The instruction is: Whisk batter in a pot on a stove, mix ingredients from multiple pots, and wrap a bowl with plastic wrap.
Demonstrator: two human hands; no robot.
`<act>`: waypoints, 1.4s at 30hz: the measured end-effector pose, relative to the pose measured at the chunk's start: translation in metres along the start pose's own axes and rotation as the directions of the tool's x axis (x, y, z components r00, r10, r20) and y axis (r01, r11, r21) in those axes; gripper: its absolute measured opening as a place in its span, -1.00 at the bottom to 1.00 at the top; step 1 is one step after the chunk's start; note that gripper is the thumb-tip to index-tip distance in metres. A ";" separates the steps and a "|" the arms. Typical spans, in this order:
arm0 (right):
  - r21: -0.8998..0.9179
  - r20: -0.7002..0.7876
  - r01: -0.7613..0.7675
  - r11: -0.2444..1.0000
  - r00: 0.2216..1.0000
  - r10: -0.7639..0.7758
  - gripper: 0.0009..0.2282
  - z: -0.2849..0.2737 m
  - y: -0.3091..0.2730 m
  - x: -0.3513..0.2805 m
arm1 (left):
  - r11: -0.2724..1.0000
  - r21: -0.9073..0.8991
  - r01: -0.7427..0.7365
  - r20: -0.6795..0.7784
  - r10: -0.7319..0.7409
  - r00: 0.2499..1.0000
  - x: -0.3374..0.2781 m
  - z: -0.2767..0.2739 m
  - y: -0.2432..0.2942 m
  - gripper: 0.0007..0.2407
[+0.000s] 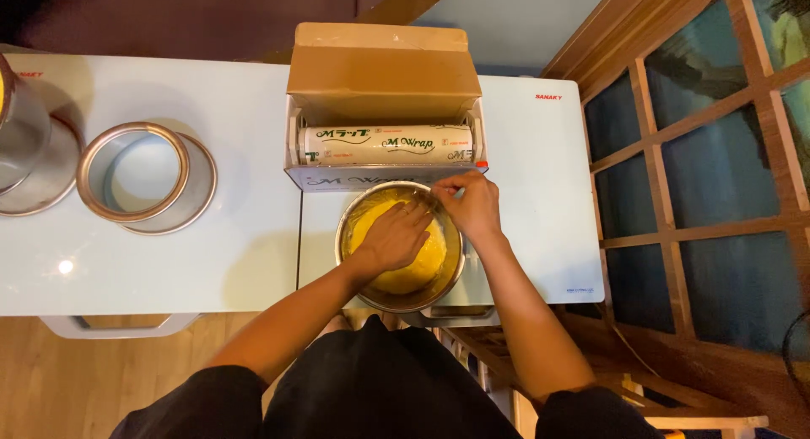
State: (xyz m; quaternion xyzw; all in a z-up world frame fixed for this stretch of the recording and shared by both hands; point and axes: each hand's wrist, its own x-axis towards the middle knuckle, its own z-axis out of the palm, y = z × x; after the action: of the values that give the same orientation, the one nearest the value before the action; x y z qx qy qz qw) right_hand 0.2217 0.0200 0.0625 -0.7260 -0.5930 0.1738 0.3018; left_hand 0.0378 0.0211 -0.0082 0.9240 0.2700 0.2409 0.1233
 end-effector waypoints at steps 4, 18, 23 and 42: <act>0.030 0.012 0.029 0.999 0.999 -0.029 -0.87 -0.006 -0.003 -0.002 | 1.000 -0.002 0.007 0.152 -0.007 0.988 0.005 -0.011 0.002 -0.73; 0.175 -0.086 -0.123 0.977 0.986 0.140 -0.92 -0.043 -0.007 0.007 | 0.997 0.010 -0.081 0.031 0.080 0.996 0.005 -0.006 0.012 -0.73; 0.186 -0.129 -0.156 0.970 0.975 0.182 -0.91 -0.051 -0.006 0.013 | 0.992 -0.045 -0.116 0.202 0.123 0.972 0.001 0.004 0.013 -0.71; 0.552 -0.170 -0.132 0.823 0.949 0.266 -0.60 0.009 0.124 0.203 | 0.981 -0.006 0.193 0.338 -0.180 0.924 -0.014 -0.034 0.030 -0.47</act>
State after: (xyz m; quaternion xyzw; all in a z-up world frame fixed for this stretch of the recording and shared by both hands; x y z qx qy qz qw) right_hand 0.3584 0.2042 -0.0026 -0.6869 -0.4006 0.2737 0.5411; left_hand 0.0235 -0.0077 0.0265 0.9191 0.3269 0.0724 0.2078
